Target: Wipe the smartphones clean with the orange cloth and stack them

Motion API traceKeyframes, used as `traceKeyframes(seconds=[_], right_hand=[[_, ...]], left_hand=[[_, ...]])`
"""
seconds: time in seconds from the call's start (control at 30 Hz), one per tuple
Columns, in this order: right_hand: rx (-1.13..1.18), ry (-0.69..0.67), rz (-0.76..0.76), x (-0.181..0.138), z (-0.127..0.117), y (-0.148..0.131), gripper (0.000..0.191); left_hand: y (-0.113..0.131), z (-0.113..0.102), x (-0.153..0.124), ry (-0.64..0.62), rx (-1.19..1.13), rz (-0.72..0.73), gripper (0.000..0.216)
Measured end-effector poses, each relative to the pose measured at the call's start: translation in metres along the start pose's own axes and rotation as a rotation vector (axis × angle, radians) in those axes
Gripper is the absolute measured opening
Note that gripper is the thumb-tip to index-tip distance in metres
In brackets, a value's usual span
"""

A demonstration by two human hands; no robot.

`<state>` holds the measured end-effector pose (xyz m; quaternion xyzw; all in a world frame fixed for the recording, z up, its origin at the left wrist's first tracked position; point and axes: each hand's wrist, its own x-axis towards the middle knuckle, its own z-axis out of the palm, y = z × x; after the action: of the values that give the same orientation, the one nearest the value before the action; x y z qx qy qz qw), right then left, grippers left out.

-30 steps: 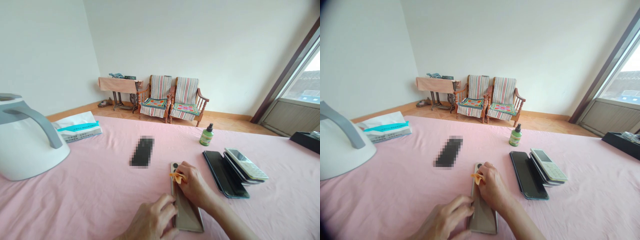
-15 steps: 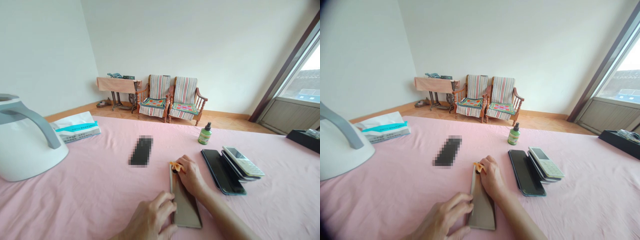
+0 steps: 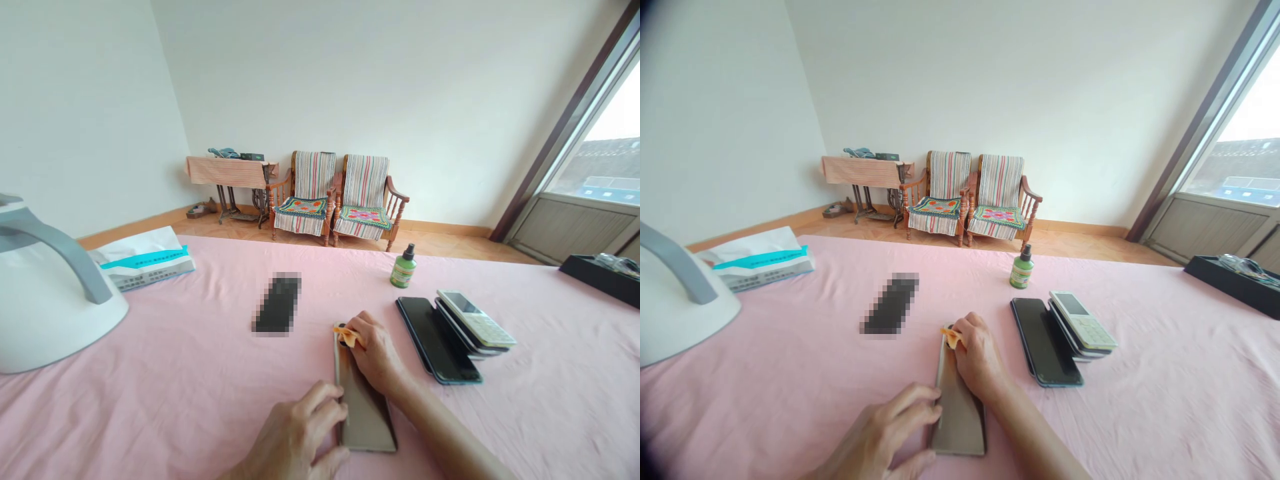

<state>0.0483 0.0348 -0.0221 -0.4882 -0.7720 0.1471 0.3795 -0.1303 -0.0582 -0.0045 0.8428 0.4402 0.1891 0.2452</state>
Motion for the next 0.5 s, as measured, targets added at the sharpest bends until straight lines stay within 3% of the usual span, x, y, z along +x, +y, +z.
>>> traceKeyframes(seconds=[0.2, 0.37, 0.5], right_hand=[[0.073, -0.150, -0.041, -0.029, -0.029, -0.021, 0.022], [0.143, -0.345, -0.019, -0.054, -0.059, -0.023, 0.028], [0.150, -0.393, -0.058, -0.060, -0.059, -0.033, 0.038]], left_hand=[[0.002, -0.005, 0.002, -0.038, -0.058, 0.004, 0.043], [0.009, -0.006, 0.001, 0.023, -0.116, -0.040, 0.050], [0.008, -0.005, 0.001, 0.067, -0.174, -0.109, 0.068]])
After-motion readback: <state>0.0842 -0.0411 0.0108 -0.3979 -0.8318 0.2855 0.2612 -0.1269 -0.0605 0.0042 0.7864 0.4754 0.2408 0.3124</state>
